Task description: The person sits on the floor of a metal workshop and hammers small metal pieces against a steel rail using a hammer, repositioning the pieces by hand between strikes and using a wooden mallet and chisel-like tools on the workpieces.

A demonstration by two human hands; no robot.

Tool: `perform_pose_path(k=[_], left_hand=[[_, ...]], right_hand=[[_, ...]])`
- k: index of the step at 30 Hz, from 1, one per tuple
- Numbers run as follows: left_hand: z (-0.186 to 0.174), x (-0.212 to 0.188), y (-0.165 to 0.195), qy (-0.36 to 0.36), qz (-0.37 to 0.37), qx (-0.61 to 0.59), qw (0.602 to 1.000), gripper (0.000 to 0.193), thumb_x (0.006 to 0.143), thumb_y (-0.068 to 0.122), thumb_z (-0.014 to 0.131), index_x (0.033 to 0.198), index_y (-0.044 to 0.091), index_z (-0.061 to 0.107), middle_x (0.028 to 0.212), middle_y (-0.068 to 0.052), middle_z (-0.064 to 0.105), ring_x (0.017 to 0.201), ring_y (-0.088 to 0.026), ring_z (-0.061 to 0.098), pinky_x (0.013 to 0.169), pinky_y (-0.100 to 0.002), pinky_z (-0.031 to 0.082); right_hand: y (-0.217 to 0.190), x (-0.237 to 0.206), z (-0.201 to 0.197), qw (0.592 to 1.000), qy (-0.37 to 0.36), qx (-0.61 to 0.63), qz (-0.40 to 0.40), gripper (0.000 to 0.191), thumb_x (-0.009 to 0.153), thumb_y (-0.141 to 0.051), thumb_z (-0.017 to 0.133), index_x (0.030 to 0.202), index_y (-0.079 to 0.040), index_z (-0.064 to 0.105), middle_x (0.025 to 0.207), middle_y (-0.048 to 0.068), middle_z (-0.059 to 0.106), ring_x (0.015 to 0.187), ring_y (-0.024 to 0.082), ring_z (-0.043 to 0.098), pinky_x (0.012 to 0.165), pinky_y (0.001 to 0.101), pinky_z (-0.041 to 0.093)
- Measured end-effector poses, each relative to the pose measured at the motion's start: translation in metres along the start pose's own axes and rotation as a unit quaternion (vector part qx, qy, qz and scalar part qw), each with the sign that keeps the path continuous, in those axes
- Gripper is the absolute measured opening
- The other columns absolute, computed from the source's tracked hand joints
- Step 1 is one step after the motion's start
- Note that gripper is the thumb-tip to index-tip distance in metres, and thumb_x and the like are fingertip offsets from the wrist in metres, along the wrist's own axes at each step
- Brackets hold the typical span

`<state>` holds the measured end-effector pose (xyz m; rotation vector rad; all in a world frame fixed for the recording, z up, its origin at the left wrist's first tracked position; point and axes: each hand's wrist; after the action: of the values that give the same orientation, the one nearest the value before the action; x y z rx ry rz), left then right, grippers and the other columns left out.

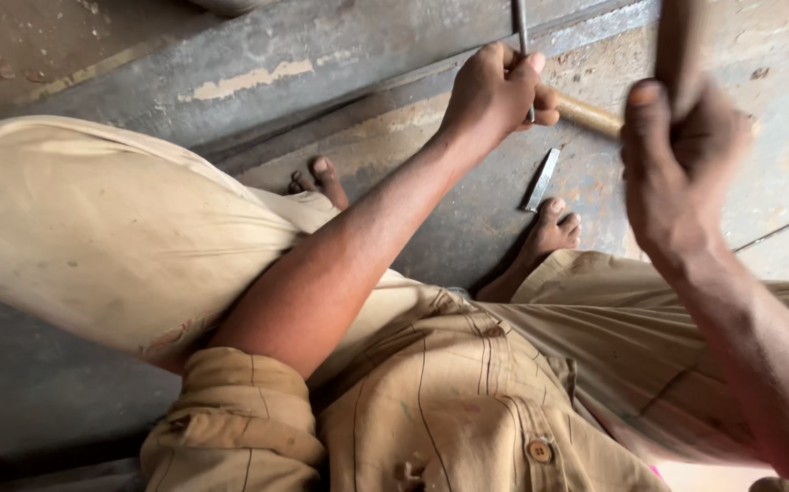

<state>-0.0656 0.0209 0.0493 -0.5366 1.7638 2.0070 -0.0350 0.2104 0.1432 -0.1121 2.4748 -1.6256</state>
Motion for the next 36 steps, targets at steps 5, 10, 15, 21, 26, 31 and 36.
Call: perform_pose_path(k=[5,10,15,21,26,31,36], left_hand=[[0.001,0.0,0.001,-0.021,0.032,-0.039,0.999,0.02,0.104,0.021,0.049,0.109,0.004,0.058,0.076,-0.009,0.077,0.06,-0.013,0.077,0.05,-0.026,0.059],[0.002,0.005,0.002,-0.011,-0.016,-0.012,1.0,0.025,0.102,0.024,0.052,0.093,0.003,0.062,0.074,-0.008,0.077,0.056,-0.013,0.075,0.046,-0.025,0.055],[-0.002,0.002,-0.005,-0.01,0.04,0.011,0.999,0.029,0.105,0.022,0.052,0.088,0.002,0.063,0.074,-0.009,0.078,0.059,-0.012,0.079,0.046,-0.025,0.059],[-0.001,0.002,0.003,-0.015,0.001,0.015,1.0,0.027,0.103,0.025,0.053,0.088,0.004,0.062,0.074,-0.008,0.077,0.057,-0.012,0.077,0.044,-0.023,0.057],[-0.002,0.001,0.005,-0.011,0.007,0.008,1.0,0.026,0.103,0.024,0.055,0.09,0.003,0.061,0.074,-0.01,0.076,0.058,-0.013,0.076,0.045,-0.023,0.058],[-0.002,-0.002,0.006,-0.007,0.002,-0.003,1.0,0.026,0.104,0.023,0.055,0.091,0.002,0.062,0.075,-0.012,0.076,0.059,-0.013,0.077,0.049,-0.022,0.063],[0.0,-0.001,0.01,-0.009,-0.014,-0.036,0.999,0.025,0.101,0.023,0.059,0.09,0.001,0.059,0.075,-0.014,0.075,0.058,-0.016,0.076,0.046,-0.025,0.062]], right_hand=[[-0.005,0.002,0.009,0.997,-0.001,-0.073,-0.005,0.03,0.118,-0.032,0.06,0.106,-0.005,0.064,0.077,0.0,0.061,0.055,0.008,0.053,0.044,0.0269,0.043],[-0.015,0.004,0.016,0.942,-0.064,-0.293,0.15,0.035,0.11,-0.038,0.064,0.101,-0.004,0.066,0.063,0.001,0.058,0.043,0.009,0.049,0.033,0.0277,0.042],[-0.009,0.0,0.006,0.996,-0.021,-0.079,-0.039,0.041,0.12,-0.039,0.06,0.1,-0.003,0.062,0.066,0.003,0.053,0.05,0.009,0.049,0.045,0.0265,0.04],[-0.001,0.005,0.014,0.952,-0.047,-0.22,0.209,0.033,0.107,-0.039,0.056,0.107,-0.007,0.065,0.061,0.0,0.059,0.042,0.009,0.05,0.031,0.0281,0.041],[-0.012,0.001,0.01,0.967,-0.02,-0.215,0.136,0.032,0.114,-0.033,0.059,0.107,-0.003,0.068,0.069,0.004,0.062,0.048,0.011,0.052,0.038,0.0293,0.044],[-0.024,-0.001,0.005,0.993,-0.004,-0.114,-0.009,0.036,0.121,-0.027,0.061,0.101,0.003,0.061,0.07,0.007,0.059,0.055,0.012,0.053,0.047,0.0273,0.044],[-0.029,0.012,0.016,0.922,-0.112,-0.321,0.185,0.04,0.114,-0.037,0.058,0.098,-0.001,0.065,0.063,0.009,0.059,0.042,0.015,0.048,0.035,0.033,0.044]])
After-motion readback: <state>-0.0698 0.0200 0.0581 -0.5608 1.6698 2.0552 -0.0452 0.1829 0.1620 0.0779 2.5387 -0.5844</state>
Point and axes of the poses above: each hand's wrist, its own x-axis towards the middle knuckle, its own z-axis out of the palm, y = z × x
